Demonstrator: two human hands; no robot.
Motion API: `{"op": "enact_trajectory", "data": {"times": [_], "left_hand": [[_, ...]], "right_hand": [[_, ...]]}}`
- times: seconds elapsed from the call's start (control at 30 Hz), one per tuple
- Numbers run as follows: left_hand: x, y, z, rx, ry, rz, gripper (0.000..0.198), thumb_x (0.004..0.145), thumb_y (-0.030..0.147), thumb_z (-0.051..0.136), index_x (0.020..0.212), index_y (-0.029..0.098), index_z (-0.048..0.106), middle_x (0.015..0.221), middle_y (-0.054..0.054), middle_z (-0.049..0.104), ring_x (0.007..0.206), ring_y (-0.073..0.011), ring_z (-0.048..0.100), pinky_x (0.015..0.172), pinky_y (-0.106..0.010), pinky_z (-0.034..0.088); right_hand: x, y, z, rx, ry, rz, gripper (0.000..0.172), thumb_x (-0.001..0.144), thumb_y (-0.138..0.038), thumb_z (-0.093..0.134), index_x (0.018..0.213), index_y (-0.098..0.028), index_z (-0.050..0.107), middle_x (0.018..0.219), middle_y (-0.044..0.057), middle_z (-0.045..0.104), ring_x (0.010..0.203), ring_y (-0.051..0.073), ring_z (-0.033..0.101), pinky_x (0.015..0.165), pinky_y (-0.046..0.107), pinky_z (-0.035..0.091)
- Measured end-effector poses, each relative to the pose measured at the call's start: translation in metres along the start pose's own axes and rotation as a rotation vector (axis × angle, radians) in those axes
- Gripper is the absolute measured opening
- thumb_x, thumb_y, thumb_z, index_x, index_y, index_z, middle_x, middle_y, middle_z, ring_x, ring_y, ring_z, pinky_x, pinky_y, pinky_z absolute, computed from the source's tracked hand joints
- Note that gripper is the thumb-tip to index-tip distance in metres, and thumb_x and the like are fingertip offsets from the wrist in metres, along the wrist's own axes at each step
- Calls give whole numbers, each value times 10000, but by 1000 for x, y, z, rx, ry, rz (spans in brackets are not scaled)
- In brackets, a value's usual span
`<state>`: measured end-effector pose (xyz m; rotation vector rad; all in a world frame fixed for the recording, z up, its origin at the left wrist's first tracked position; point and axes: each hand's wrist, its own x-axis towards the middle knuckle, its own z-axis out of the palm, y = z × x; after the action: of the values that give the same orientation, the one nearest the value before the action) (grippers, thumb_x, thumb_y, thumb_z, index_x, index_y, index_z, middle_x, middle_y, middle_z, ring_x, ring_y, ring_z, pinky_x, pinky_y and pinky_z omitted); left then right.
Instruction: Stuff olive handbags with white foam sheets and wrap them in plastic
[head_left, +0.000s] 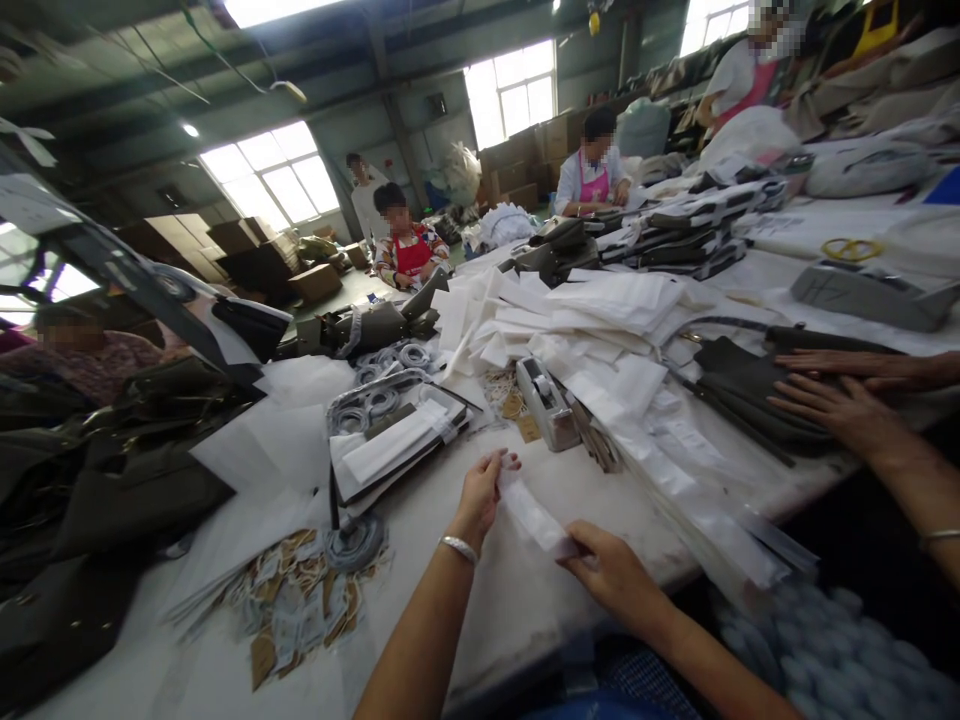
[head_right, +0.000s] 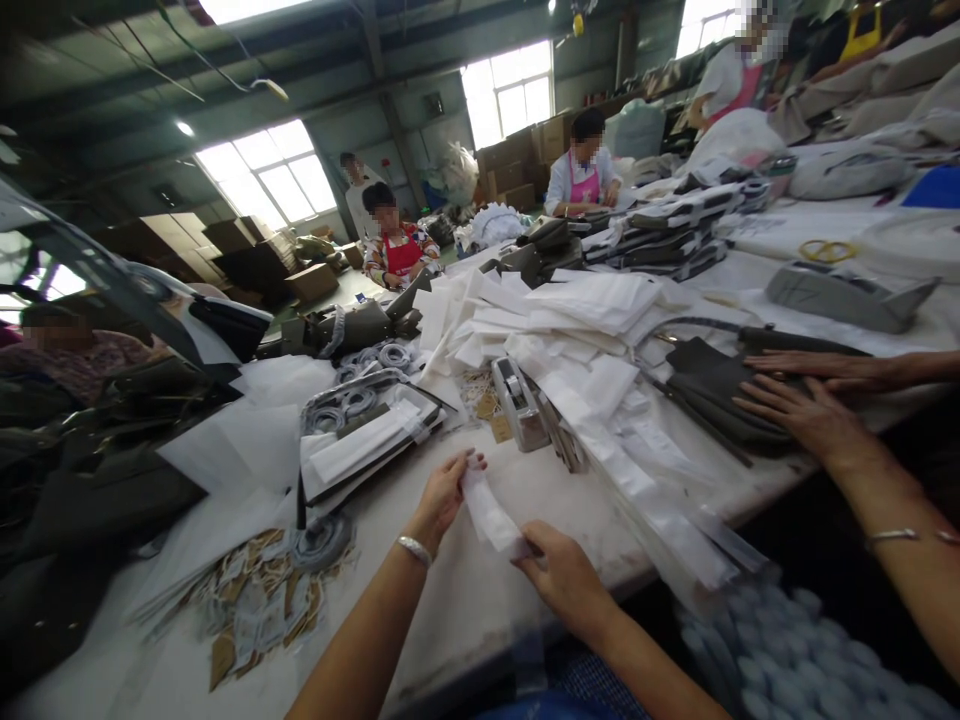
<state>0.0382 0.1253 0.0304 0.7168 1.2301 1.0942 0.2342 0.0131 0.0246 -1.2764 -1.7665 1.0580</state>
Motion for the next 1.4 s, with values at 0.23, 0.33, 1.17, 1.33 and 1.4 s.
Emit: {"op": "enact_trajectory", "data": {"times": [0.23, 0.33, 1.17, 1.33, 1.4], "left_hand": [[-10, 17, 6, -119, -31, 32, 265, 864, 290, 715, 1086, 148, 687, 1173, -145, 702, 1002, -208, 694, 863, -311, 554], [-22, 13, 16, -119, -80, -13, 338, 810, 319, 767, 1086, 140, 689, 1131, -153, 711, 932, -215, 702, 798, -313, 560], [-63, 6, 62, -280, -225, 14, 542, 794, 575, 734, 1086, 122, 677, 1150, -176, 707, 1028, -272, 675, 870, -377, 534], [-64, 8, 60, -221, -253, 42, 464, 750, 492, 812, 1004, 117, 713, 1155, -176, 704, 1033, -266, 667, 896, -373, 514], [-63, 10, 59, -202, -257, 47, 458, 739, 485, 823, 990, 115, 723, 1141, -177, 707, 1023, -264, 668, 897, -373, 509]], "right_hand": [[6, -13, -16, 531, 186, 105, 362, 884, -489, 641, 1087, -192, 674, 1026, 99, 734, 843, 240, 693, 743, 357, 558], [15, -29, -22, 646, 156, 40, 402, 881, -465, 663, 1182, -200, 642, 969, 90, 734, 722, 189, 672, 594, 291, 522], [20, -3, -4, 488, 27, 192, 436, 916, -591, 538, 849, -171, 635, 593, -36, 530, 466, 88, 423, 420, 213, 286], [18, -4, -6, 481, -12, 206, 437, 902, -590, 549, 875, -165, 645, 573, -45, 518, 430, 79, 395, 415, 217, 286], [17, -5, -6, 489, -32, 214, 441, 890, -589, 557, 901, -161, 663, 565, -47, 509, 427, 78, 391, 413, 217, 285]]}}
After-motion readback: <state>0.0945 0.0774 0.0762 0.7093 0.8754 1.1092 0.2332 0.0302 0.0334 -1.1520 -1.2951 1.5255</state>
